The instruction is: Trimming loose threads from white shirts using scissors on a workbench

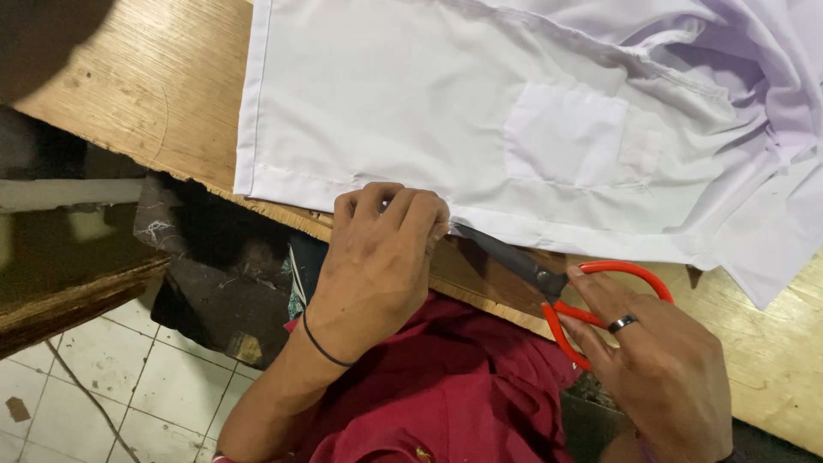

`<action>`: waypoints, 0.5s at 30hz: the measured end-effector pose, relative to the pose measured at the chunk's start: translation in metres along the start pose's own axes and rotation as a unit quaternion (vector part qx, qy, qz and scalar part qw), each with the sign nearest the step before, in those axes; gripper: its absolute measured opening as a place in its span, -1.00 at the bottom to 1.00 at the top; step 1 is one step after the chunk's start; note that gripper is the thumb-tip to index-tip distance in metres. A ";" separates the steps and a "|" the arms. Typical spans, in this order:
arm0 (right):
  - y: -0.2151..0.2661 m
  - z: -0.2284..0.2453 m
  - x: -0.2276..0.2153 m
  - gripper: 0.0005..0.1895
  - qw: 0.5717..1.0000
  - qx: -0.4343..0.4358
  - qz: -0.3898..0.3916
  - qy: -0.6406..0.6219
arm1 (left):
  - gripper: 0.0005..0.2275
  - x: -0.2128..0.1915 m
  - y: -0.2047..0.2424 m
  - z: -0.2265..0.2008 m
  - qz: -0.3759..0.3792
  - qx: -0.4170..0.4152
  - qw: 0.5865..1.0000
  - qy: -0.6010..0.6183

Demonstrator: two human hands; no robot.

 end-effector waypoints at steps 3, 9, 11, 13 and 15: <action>0.002 -0.001 0.001 -0.51 1.000 0.006 0.001 0.006 | -0.80 0.000 0.001 0.000 0.001 0.003 1.000 0.011; -0.006 0.005 -0.005 -0.57 1.000 -0.025 -0.017 0.004 | -0.84 0.001 0.000 0.002 0.002 0.001 1.000 0.016; -0.005 0.004 -0.004 -0.53 1.000 -0.018 -0.019 -0.010 | -0.82 0.001 0.001 0.002 -0.001 0.003 1.000 0.010; -0.006 0.004 -0.004 -0.49 0.999 -0.011 -0.020 -0.024 | -0.81 0.000 0.000 0.001 -0.003 0.004 1.000 0.003; -0.008 0.005 -0.006 -0.54 0.999 -0.004 -0.024 -0.039 | -0.84 -0.001 0.000 0.001 -0.006 0.002 1.000 0.012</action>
Point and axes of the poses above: each hand's wrist, its own y-axis away from the middle knuckle, its own x-axis out of the palm, z = x × y, the point moved 5 cm from there along -y, towards the middle knuckle
